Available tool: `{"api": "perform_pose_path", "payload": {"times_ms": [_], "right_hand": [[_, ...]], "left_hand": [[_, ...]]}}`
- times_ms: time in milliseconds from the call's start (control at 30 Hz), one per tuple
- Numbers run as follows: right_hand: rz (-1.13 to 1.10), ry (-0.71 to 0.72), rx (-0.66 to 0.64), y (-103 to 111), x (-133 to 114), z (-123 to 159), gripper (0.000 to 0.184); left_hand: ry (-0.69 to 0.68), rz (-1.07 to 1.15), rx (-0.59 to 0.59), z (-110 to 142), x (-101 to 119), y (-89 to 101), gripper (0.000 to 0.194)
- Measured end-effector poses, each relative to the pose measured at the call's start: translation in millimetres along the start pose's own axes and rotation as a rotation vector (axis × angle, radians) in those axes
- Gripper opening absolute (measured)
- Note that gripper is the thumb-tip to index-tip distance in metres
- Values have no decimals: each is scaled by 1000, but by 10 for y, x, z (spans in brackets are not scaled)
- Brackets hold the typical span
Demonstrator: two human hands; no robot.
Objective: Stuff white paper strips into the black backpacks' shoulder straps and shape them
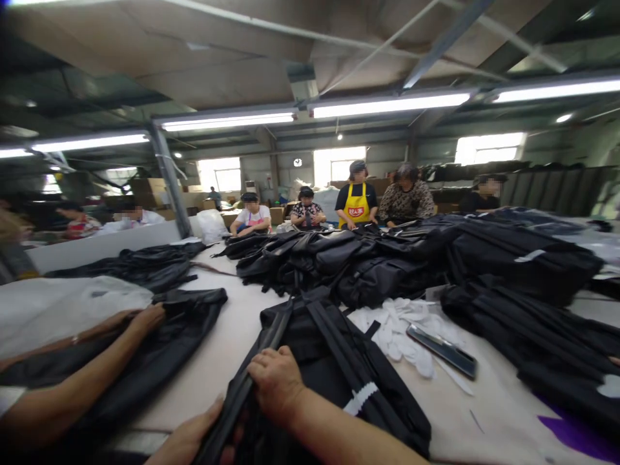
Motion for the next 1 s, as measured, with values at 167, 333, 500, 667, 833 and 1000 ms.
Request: {"api": "perform_pose_path", "payload": {"times_ms": [167,333,500,667,833,1000], "right_hand": [[-48,-3,-70,9,-6,5,27],[-66,-15,-2,201,-28,77,36],[-55,-13,1,306,-168,292,16],[17,258,-240,24,-736,406,16],[99,300,-451,-174,-979,409,24],[31,202,-439,-132,-800,400,15]], "left_hand": [[-4,-12,-33,4,-30,-56,32],[-88,-10,-66,-21,74,-17,26],[-50,-49,-83,-29,183,49,29],[-47,-98,-57,-49,271,66,33],[-24,-124,1,15,255,110,33],[-29,-109,-28,-4,206,135,33]]}}
Point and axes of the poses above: each hand's wrist, its own z-axis away from the middle knuckle, its own y-axis out of the back of the hand, x = y × z, the point moved 10 cm from there along -z, towards the middle knuckle, and after that the axes turned 1 degree about z, right-handed, at the moved point
